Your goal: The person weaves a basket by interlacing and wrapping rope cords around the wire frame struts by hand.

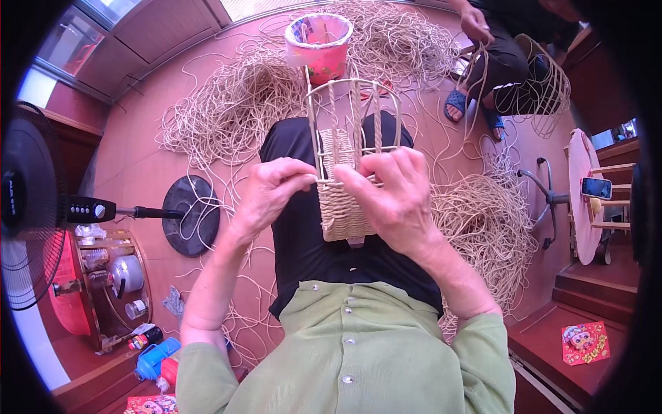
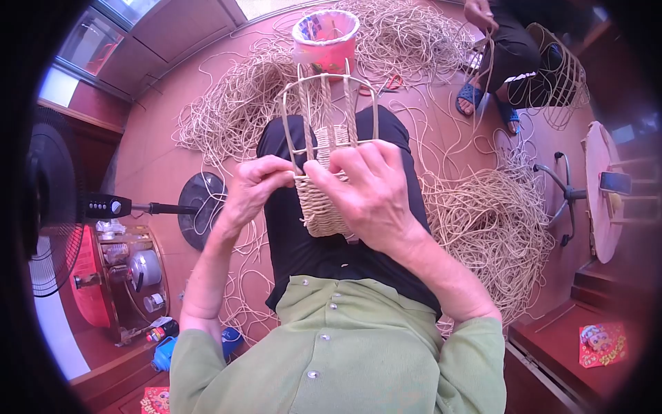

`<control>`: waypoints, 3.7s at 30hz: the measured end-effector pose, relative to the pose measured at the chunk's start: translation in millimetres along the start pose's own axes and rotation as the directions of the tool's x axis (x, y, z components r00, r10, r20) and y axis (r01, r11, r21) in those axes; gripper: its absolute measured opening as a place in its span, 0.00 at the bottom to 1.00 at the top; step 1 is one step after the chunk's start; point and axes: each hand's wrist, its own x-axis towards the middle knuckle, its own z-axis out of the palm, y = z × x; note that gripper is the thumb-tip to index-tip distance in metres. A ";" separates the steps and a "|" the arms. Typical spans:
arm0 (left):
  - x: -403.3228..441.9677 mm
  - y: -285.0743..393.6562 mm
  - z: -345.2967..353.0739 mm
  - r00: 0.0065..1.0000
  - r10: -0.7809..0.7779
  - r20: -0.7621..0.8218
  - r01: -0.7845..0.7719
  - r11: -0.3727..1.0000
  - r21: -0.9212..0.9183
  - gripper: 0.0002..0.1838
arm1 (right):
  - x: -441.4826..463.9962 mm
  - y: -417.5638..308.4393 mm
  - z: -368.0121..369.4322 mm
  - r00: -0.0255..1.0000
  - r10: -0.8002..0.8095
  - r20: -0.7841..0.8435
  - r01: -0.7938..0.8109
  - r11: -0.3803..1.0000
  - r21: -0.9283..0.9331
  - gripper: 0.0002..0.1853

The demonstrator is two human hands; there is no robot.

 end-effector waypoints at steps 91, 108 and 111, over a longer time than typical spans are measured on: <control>-37.3 44.8 51.4 0.794 0.187 -0.579 0.019 0.943 0.331 0.03 | -36.6 21.4 5.0 0.762 0.562 0.321 -0.614 0.470 0.634 0.18; -24.1 31.4 40.7 0.888 0.139 -0.438 0.072 0.899 0.432 0.07 | -25.4 15.7 28.1 0.762 0.370 0.532 -0.550 -0.065 0.832 0.48; -19.0 47.4 50.1 0.809 0.525 -0.264 -0.128 0.596 0.793 0.13 | -29.5 14.4 29.5 0.742 0.384 0.550 -0.546 -0.130 0.828 0.46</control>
